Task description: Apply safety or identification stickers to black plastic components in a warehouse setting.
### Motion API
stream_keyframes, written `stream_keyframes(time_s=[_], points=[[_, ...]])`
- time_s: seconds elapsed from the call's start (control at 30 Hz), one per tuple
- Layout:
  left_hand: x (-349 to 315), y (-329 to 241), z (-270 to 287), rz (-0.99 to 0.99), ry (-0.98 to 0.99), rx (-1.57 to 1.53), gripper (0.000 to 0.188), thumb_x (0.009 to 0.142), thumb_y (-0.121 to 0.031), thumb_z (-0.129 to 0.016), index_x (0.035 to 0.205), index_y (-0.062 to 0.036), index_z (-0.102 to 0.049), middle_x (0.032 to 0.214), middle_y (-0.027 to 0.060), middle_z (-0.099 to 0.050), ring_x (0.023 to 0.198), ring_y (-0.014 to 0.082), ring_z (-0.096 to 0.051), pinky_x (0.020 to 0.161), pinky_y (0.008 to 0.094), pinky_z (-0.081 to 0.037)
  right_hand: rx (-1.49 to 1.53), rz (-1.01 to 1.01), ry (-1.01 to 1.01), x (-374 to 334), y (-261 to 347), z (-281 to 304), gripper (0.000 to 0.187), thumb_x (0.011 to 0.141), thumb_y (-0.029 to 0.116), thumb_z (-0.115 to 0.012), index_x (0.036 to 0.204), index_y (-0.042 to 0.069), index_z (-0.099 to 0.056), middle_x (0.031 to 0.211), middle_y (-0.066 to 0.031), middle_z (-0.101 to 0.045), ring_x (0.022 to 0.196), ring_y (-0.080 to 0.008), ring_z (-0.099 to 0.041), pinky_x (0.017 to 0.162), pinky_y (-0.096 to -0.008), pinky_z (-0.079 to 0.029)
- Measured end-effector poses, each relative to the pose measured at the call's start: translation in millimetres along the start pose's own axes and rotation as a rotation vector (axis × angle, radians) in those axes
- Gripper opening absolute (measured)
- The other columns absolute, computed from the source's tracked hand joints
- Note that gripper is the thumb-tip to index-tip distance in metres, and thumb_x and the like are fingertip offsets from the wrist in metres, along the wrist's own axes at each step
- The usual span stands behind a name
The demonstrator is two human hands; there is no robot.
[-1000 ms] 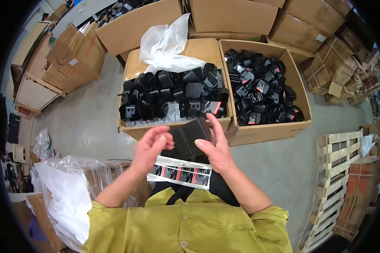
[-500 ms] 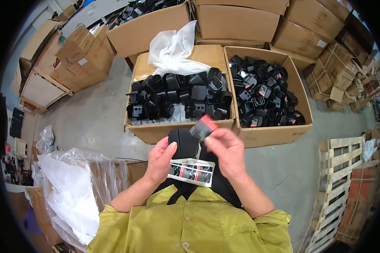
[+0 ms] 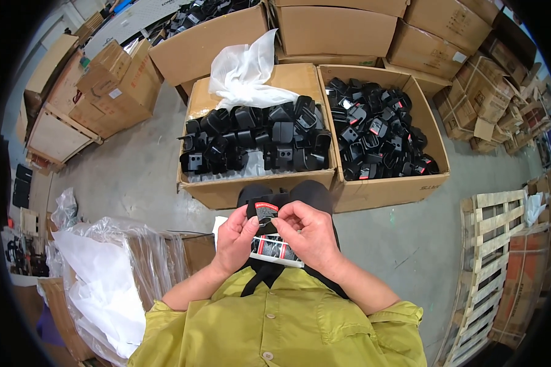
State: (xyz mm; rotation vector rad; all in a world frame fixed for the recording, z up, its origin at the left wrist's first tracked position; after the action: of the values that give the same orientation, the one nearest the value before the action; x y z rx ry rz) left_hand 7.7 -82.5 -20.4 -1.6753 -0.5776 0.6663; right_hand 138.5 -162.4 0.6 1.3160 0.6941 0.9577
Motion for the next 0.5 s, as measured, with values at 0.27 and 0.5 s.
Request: stream_keyframes(time_s=[0.27,0.5], points=[[0.4,2.2,6.6,-0.005,-0.029,-0.074,0.027,0.088,-0.011,-0.045,0.111,0.0034,-0.045,0.097,0.0049,-0.057,0.086,0.0068,-0.051,0.076,0.0192,-0.04,0.38,-0.297,0.045,1.4,-6.9,8.3,0.008,0.076,0.004,-0.06,0.077,-0.002,-0.055,0.065,-0.0015,-0.056,0.055,-0.0032,-0.05,0.049,-0.0163,-0.041],[-0.7,5.0,4.9,0.019,-0.018,-0.102,0.028,0.088,-0.011,-0.045,0.111,0.0034,-0.044,0.098,0.0057,-0.057,0.089,0.0079,-0.052,0.078,0.0201,-0.04,0.372,-0.366,0.031,5.2,-5.8,6.0,0.009,0.074,0.005,-0.062,0.074,-0.001,-0.056,0.063,-0.0033,-0.057,0.053,-0.0057,-0.052,0.049,-0.0176,-0.043]])
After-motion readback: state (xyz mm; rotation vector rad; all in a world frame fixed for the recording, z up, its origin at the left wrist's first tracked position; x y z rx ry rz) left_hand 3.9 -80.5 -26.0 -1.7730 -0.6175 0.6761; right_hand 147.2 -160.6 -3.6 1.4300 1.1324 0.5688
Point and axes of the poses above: each hand's wrist, its own x-axis towards the middle knuckle, its own z-axis out of the back of the hand, y = z × x, the point moved 2 cm from there along x, towards the middle knuckle
